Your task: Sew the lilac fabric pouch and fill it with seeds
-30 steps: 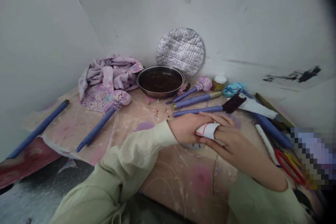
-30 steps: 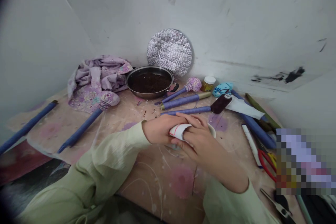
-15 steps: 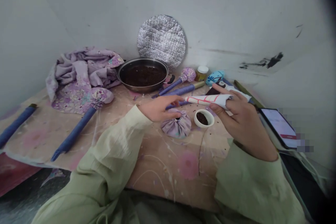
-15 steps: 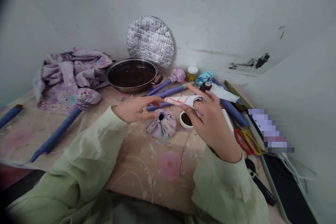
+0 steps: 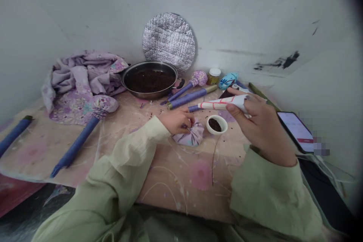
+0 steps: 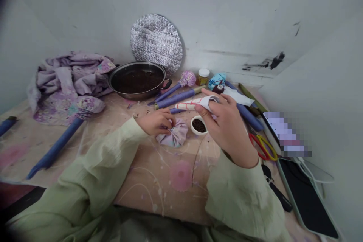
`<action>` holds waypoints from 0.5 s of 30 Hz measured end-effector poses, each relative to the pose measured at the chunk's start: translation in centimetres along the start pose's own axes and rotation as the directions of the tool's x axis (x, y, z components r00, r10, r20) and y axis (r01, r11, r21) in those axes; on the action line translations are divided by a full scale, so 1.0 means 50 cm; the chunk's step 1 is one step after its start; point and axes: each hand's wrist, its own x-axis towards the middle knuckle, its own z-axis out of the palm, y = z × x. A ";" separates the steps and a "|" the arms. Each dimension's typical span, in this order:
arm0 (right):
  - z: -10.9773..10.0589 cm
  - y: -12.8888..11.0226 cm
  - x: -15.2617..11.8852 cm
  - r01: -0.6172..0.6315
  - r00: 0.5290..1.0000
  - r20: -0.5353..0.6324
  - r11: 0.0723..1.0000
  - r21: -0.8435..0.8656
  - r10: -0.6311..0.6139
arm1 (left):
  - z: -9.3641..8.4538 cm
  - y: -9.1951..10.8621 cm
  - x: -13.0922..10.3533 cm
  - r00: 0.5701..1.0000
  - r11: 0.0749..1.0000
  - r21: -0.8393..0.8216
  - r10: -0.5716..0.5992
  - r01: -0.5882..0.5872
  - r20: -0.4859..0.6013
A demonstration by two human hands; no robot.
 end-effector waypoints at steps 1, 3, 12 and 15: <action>-0.002 0.002 0.000 0.000 1.000 -0.016 1.000 -0.010 0.000 | -0.004 0.000 0.000 1.000 1.000 -0.016 -0.002 0.002 -0.008; -0.005 0.004 -0.001 -0.004 0.999 -0.048 0.999 -0.035 0.002 | -0.008 0.000 -0.002 0.996 0.998 -0.017 -0.069 0.068 -0.061; -0.009 0.002 0.000 -0.089 0.990 -0.111 0.996 -0.022 0.086 | 0.041 -0.009 0.014 0.968 0.974 -0.123 -0.208 0.191 -0.143; -0.010 0.002 -0.001 -0.088 0.989 -0.122 0.996 -0.031 0.084 | 0.069 -0.006 0.029 0.924 0.945 -0.231 -0.287 0.230 -0.253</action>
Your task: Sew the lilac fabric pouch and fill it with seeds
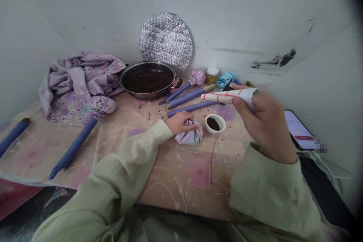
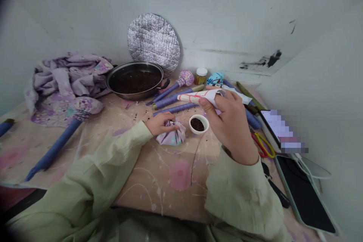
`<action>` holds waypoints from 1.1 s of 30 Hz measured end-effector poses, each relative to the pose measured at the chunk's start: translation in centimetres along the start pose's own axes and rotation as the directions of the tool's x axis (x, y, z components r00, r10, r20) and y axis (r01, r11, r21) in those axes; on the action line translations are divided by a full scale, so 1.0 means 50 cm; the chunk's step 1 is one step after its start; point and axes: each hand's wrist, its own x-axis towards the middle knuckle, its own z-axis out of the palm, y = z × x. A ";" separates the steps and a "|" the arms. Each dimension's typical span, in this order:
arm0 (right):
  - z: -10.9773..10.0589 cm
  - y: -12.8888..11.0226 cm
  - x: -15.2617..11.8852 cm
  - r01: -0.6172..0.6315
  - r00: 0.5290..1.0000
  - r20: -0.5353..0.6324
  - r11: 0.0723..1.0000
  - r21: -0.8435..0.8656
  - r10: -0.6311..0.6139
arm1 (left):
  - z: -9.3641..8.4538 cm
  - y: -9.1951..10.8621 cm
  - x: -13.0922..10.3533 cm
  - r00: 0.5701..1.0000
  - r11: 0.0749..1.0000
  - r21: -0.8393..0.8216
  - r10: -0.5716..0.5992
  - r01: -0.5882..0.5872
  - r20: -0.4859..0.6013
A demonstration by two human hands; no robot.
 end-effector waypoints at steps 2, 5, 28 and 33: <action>-0.002 0.001 0.000 -0.006 1.000 -0.004 1.000 -0.006 0.006 | 0.017 0.005 0.001 0.990 0.994 -0.053 -0.098 0.093 -0.098; -0.006 0.002 -0.002 -0.014 1.000 0.007 1.000 -0.012 0.014 | 0.030 0.014 0.000 0.952 0.971 -0.151 -0.216 0.186 -0.215; -0.016 -0.003 -0.005 -0.001 0.998 -0.059 0.999 -0.044 -0.002 | -0.054 0.008 0.011 0.607 0.438 -0.897 -0.700 -0.052 -0.377; -0.014 -0.002 -0.003 0.018 0.997 -0.069 0.999 -0.036 -0.020 | -0.094 -0.002 -0.003 0.662 0.230 -0.973 -0.728 -0.013 -0.181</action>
